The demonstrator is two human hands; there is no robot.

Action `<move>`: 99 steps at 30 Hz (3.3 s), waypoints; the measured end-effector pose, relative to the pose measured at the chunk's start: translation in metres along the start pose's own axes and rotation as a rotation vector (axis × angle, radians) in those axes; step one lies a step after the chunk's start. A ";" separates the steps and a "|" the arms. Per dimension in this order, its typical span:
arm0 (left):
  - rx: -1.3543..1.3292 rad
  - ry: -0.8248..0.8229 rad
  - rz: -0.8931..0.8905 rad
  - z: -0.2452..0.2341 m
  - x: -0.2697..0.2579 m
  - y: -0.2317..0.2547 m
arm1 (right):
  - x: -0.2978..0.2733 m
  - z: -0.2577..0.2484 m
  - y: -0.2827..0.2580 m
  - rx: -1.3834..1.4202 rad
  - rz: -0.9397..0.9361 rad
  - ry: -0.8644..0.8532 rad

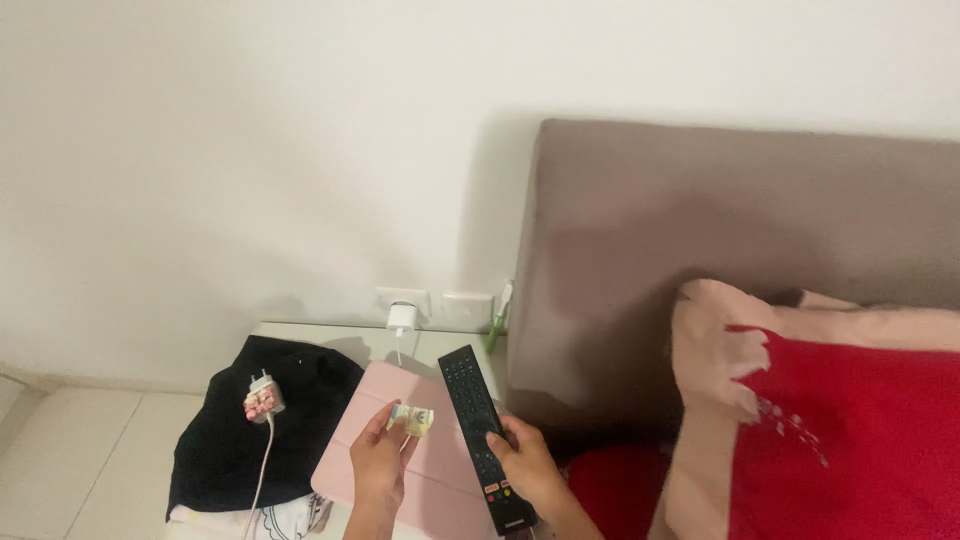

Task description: Tidying a bed by smoothing the sheets, arranging pillows, spreading a duvet, and placing a tablet and remote on the bedside table.

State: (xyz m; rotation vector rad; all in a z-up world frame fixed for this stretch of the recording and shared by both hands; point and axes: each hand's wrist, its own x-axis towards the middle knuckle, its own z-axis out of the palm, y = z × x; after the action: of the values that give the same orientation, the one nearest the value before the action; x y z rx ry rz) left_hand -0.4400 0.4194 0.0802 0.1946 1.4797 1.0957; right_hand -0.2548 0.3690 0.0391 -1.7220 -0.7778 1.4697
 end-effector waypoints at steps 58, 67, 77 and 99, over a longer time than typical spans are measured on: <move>0.587 0.011 0.389 -0.002 0.109 -0.048 | 0.069 0.000 0.014 -0.721 -0.312 0.070; 0.535 -0.413 0.542 0.075 0.010 -0.020 | -0.004 -0.070 -0.060 -0.510 -0.687 0.378; 0.651 -0.892 0.698 0.145 -0.122 0.003 | -0.147 -0.122 -0.125 -0.355 -0.605 0.618; 0.951 -2.116 0.735 0.187 -0.462 -0.230 | -0.470 -0.279 0.109 0.155 -0.415 1.625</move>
State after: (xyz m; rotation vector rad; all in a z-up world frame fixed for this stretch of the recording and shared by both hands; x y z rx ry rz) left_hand -0.0536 0.0775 0.2684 1.9199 -0.2807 0.0741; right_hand -0.0575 -0.1175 0.2258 -1.7915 -0.0520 -0.3408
